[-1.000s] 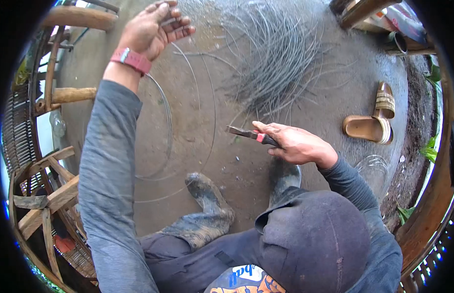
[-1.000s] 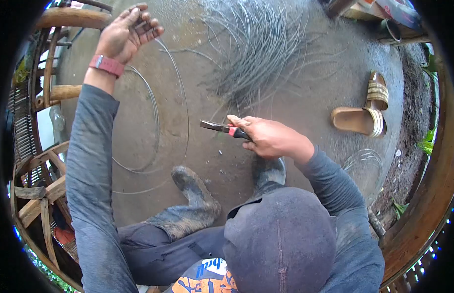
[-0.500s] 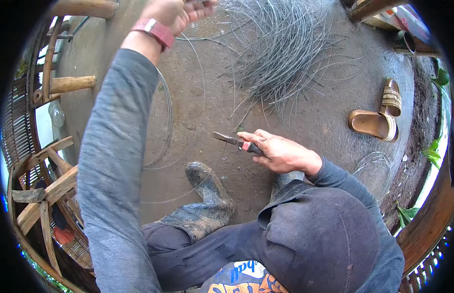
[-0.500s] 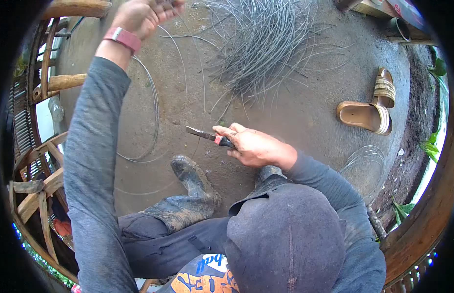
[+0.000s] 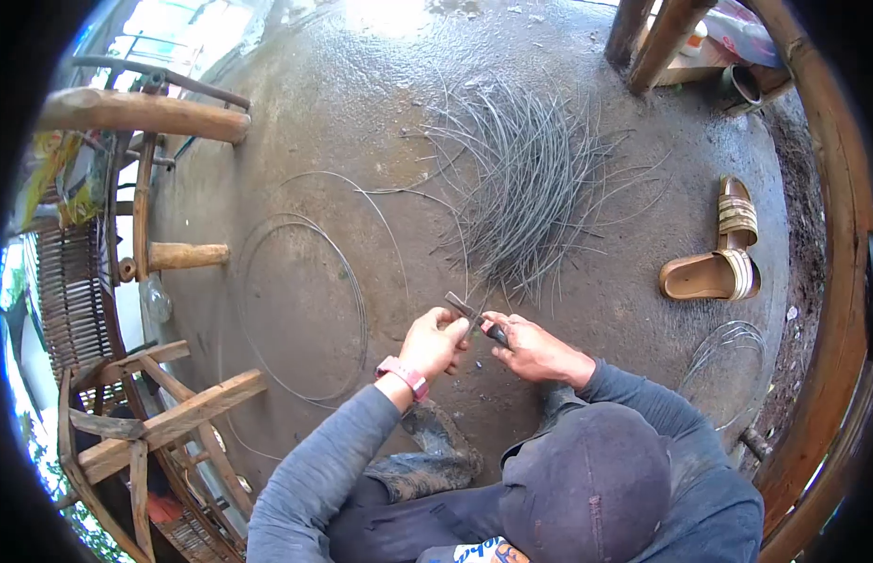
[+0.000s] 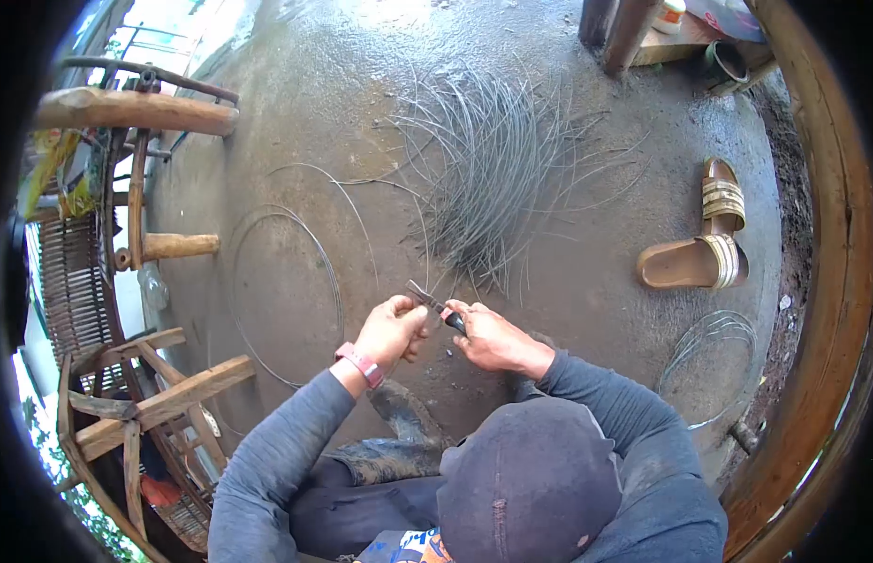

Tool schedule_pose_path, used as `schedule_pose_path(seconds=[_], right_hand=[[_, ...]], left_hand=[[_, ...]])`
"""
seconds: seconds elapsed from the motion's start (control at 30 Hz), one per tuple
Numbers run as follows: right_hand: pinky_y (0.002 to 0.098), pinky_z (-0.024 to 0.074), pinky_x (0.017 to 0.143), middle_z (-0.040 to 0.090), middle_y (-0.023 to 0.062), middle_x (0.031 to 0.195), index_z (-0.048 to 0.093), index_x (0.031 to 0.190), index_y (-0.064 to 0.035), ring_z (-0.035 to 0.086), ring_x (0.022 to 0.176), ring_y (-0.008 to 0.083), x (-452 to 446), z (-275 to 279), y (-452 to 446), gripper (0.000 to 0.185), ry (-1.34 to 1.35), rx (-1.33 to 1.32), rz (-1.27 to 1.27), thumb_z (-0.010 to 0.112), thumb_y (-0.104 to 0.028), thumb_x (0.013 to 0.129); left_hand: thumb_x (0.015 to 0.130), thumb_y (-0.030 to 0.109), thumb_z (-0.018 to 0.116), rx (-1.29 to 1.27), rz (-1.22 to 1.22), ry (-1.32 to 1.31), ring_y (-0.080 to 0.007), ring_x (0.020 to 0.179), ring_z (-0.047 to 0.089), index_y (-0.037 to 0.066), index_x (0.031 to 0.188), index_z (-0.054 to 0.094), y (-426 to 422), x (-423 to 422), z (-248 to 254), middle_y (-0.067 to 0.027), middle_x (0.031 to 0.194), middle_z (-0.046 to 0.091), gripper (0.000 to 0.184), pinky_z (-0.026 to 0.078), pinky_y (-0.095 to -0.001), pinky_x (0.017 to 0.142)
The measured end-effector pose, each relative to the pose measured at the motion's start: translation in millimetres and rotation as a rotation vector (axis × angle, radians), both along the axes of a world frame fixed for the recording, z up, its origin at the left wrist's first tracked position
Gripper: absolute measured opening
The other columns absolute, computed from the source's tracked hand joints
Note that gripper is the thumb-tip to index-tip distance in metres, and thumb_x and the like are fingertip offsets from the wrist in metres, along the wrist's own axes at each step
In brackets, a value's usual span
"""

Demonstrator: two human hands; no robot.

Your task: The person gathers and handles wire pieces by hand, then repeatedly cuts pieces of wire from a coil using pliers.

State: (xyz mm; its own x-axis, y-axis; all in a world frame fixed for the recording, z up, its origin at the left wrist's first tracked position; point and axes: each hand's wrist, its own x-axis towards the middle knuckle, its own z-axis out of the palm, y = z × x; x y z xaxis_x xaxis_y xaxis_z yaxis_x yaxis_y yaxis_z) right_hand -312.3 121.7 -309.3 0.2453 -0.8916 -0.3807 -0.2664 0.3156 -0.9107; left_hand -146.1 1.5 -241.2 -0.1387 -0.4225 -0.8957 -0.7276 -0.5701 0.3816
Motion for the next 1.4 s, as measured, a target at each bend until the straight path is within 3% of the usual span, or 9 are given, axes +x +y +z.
schedule_pose_path(seconds=[0.13,0.27,0.4,0.53,0.6,0.7,1.0,1.23,1.4], right_hand=[[0.0441,0.0454,0.101,0.062,0.0262,0.121,0.048,0.134,0.0003,0.056,0.121,0.0376,-4,1,-1,0.049,0.046,-0.037,0.028,0.063,-0.015,0.090],[0.0434,0.0463,0.098,0.061,0.0235,0.120,0.052,0.127,0.0007,0.058,0.118,0.0398,-11,4,0,0.040,0.010,0.093,0.023,0.060,-0.014,0.091],[0.0434,0.0478,0.089,0.061,0.0216,0.113,0.053,0.117,-0.0015,0.061,0.109,0.0405,-4,-6,20,0.031,-0.087,0.092,-0.122,0.061,-0.014,0.090],[0.0440,0.0482,0.089,0.060,0.0208,0.109,0.052,0.114,-0.0003,0.060,0.106,0.0417,1,-15,27,0.030,-0.039,0.014,-0.196,0.062,-0.014,0.090],[0.0446,0.0484,0.088,0.060,0.0207,0.108,0.052,0.113,-0.0003,0.060,0.106,0.0419,1,-17,25,0.029,0.004,-0.043,-0.220,0.063,-0.015,0.090],[0.0455,0.0490,0.089,0.061,0.0223,0.111,0.053,0.117,-0.0002,0.060,0.107,0.0434,-9,-7,14,0.033,0.019,0.052,-0.179,0.063,-0.016,0.090],[0.0301,0.0432,0.090,0.053,0.0031,0.097,0.050,0.116,-0.0053,0.049,0.095,0.0142,-17,-6,9,0.031,-0.355,0.156,-0.170,0.059,-0.006,0.087],[0.0440,0.0521,0.085,0.059,0.0298,0.111,0.041,0.139,0.0133,0.064,0.088,0.0418,1,-21,27,0.052,0.274,-0.324,-0.293,0.049,-0.003,0.091],[0.0435,0.0517,0.084,0.059,0.0284,0.111,0.042,0.137,0.0093,0.063,0.092,0.0392,-11,-16,18,0.049,0.333,-0.235,-0.292,0.051,-0.006,0.092]], left_hand=[[0.096,0.014,0.061,-0.638,-0.476,0.030,-0.0143,0.062,0.061,0.000,0.105,0.067,12,18,-17,-0.0083,0.074,0.066,0.017,0.050,-0.0329,0.059],[0.095,0.010,0.062,-0.676,-0.588,0.214,-0.0167,0.065,0.061,0.001,0.105,0.068,1,12,-8,-0.0119,0.074,0.064,0.014,0.050,-0.0338,0.064],[0.094,0.011,0.061,-0.625,-0.672,0.229,-0.0419,0.087,0.068,0.004,0.104,0.069,-1,-1,-3,-0.0224,0.092,0.070,0.016,0.054,-0.0438,0.073],[0.093,0.012,0.062,-0.630,-0.683,0.200,-0.0408,0.088,0.069,0.002,0.102,0.071,1,-8,-10,-0.0233,0.092,0.070,0.016,0.055,-0.0427,0.075],[0.093,0.013,0.064,-0.636,-0.599,0.144,-0.0388,0.087,0.071,0.003,0.102,0.070,4,-12,-12,-0.0229,0.090,0.071,0.015,0.055,-0.0422,0.076],[0.094,0.003,0.063,-0.593,-0.516,0.174,-0.0066,0.067,0.063,0.002,0.104,0.065,2,-8,-19,-0.0039,0.078,0.068,0.011,0.053,-0.0265,0.061],[0.096,0.005,0.062,-0.440,-0.328,0.222,-0.0055,0.065,0.056,0.002,0.107,0.066,-26,-3,-11,0.0025,0.073,0.060,0.012,0.045,-0.0221,0.060],[0.097,0.010,0.063,-0.308,-0.286,0.154,-0.0035,0.058,0.050,0.004,0.106,0.066,-26,-6,-6,0.0017,0.069,0.059,0.012,0.035,-0.0203,0.050],[0.097,0.014,0.064,-0.189,-0.175,0.149,-0.0020,0.047,0.040,0.006,0.107,0.066,-25,-27,17,0.0021,0.067,0.058,0.012,0.028,-0.0198,0.040]])
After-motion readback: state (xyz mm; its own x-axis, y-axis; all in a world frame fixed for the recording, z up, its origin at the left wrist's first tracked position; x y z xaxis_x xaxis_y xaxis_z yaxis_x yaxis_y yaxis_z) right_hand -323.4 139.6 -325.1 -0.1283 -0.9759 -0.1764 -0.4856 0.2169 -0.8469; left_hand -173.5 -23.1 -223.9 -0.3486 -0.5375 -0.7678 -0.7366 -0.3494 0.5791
